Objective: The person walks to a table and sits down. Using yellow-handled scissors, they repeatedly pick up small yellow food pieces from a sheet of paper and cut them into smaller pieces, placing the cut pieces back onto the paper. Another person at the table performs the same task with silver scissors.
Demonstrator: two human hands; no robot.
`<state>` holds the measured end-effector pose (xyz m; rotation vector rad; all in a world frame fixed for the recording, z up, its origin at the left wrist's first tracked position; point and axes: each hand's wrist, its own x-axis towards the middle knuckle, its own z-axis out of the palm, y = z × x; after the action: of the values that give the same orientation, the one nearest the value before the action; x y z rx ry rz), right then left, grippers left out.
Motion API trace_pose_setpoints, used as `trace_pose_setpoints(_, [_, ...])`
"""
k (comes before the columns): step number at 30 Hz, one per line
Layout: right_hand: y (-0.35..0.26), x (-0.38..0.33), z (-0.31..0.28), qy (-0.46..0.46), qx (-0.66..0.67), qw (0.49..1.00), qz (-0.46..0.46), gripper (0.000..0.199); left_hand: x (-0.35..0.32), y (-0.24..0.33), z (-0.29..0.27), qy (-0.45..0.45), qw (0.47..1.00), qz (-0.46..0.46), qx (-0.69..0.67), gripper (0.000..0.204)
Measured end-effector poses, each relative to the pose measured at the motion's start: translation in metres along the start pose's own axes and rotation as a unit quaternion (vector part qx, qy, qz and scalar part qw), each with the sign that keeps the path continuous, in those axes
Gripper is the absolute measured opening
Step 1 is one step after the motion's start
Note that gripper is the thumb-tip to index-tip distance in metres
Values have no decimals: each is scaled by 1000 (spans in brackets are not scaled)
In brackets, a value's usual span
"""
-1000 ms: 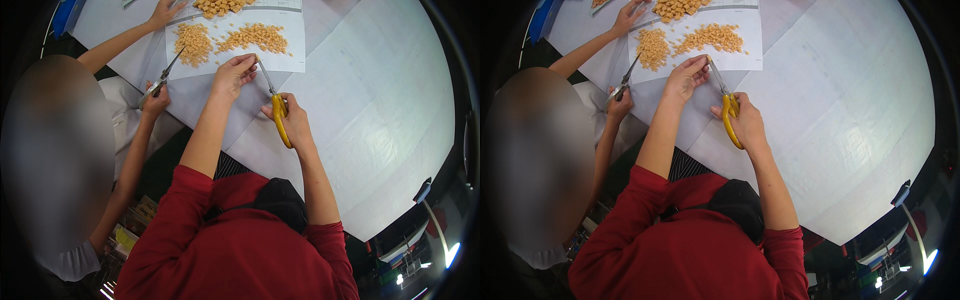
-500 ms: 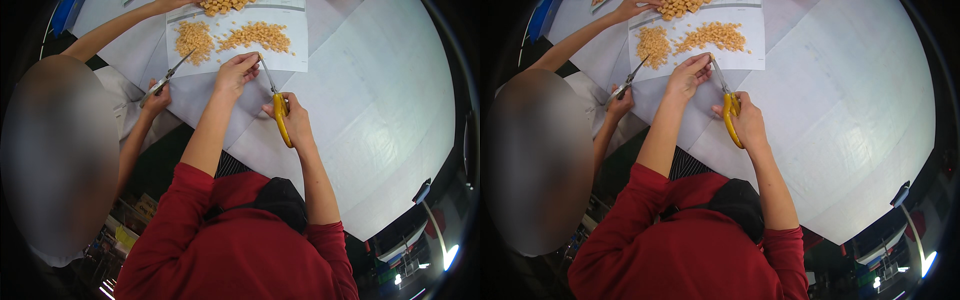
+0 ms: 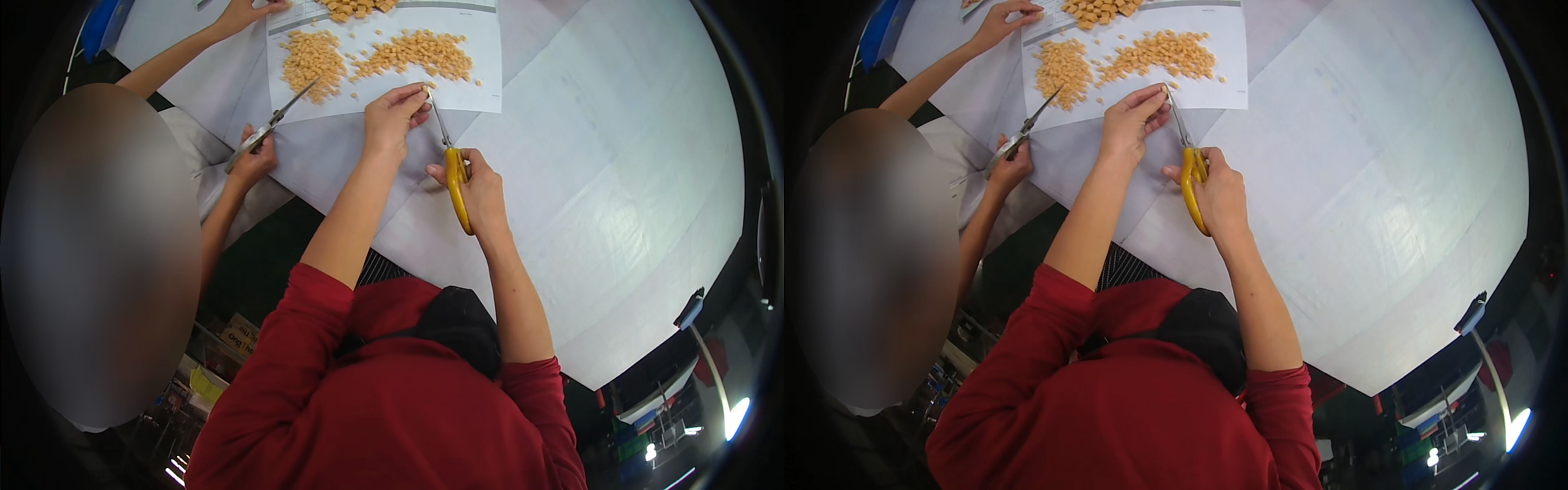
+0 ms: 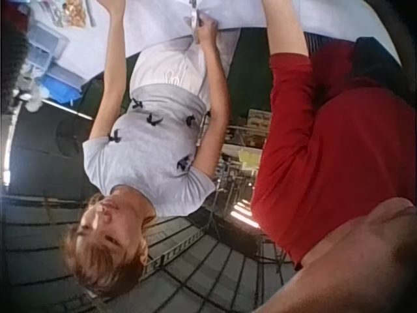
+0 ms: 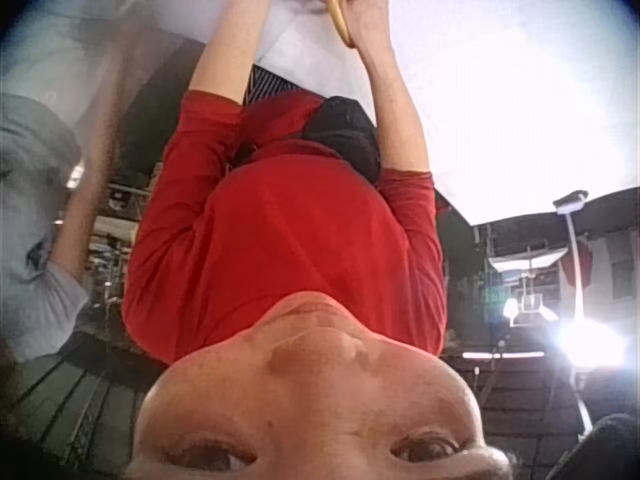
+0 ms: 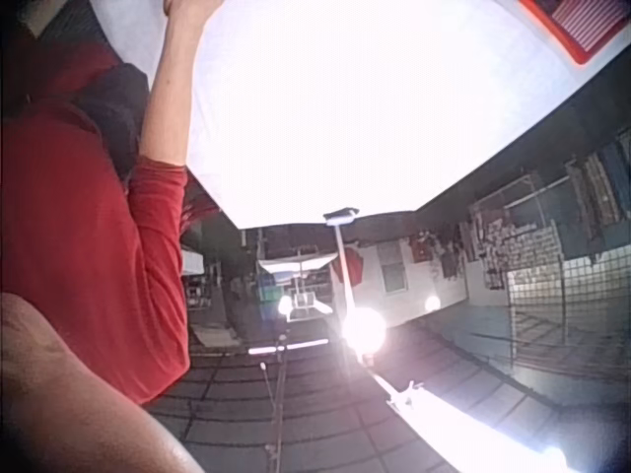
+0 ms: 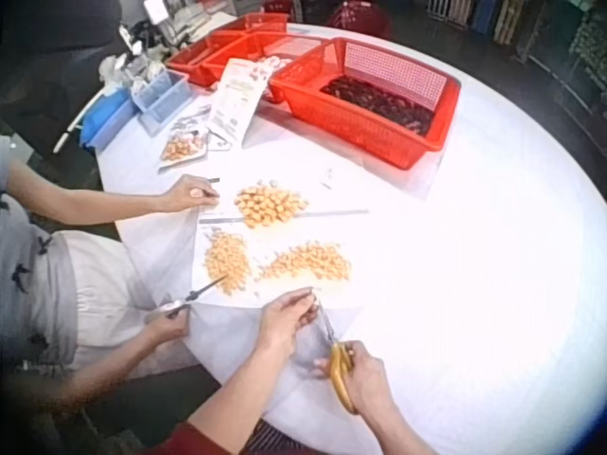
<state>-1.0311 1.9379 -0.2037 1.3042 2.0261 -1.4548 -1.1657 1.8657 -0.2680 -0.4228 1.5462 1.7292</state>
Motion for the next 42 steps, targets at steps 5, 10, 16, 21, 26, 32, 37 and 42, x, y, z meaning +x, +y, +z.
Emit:
trace_pose_setpoints(5, [10,1,-3,5,8,999,-32,69,1,10,-3,-22,1000,-12,-4,20])
trace_pose_setpoints(10, [16,3,-3,14,-2,997,-80,63,5,20,-13,-87,996,-12,24,26])
trace_pose_setpoints(16, [10,5,-8,6,-7,997,-82,61,13,33,-21,-125,990,-4,70,34])
trace_pose_setpoints(21, [0,3,-12,-3,22,998,-61,59,18,46,-21,-144,984,3,109,39])
trace_pose_setpoints(26, [-4,6,-9,2,25,998,-52,59,16,46,-20,-119,989,0,86,42])
trace_pose_setpoints(32, [-2,9,-5,11,23,998,-63,60,18,41,-23,-100,993,-3,59,42])
trace_pose_setpoints(37, [-13,5,-11,-14,-7,1000,-26,60,21,38,-23,-84,995,2,56,39])
trace_pose_setpoints(42, [1,10,-1,35,-50,994,-96,64,20,39,-22,-70,996,6,46,38])
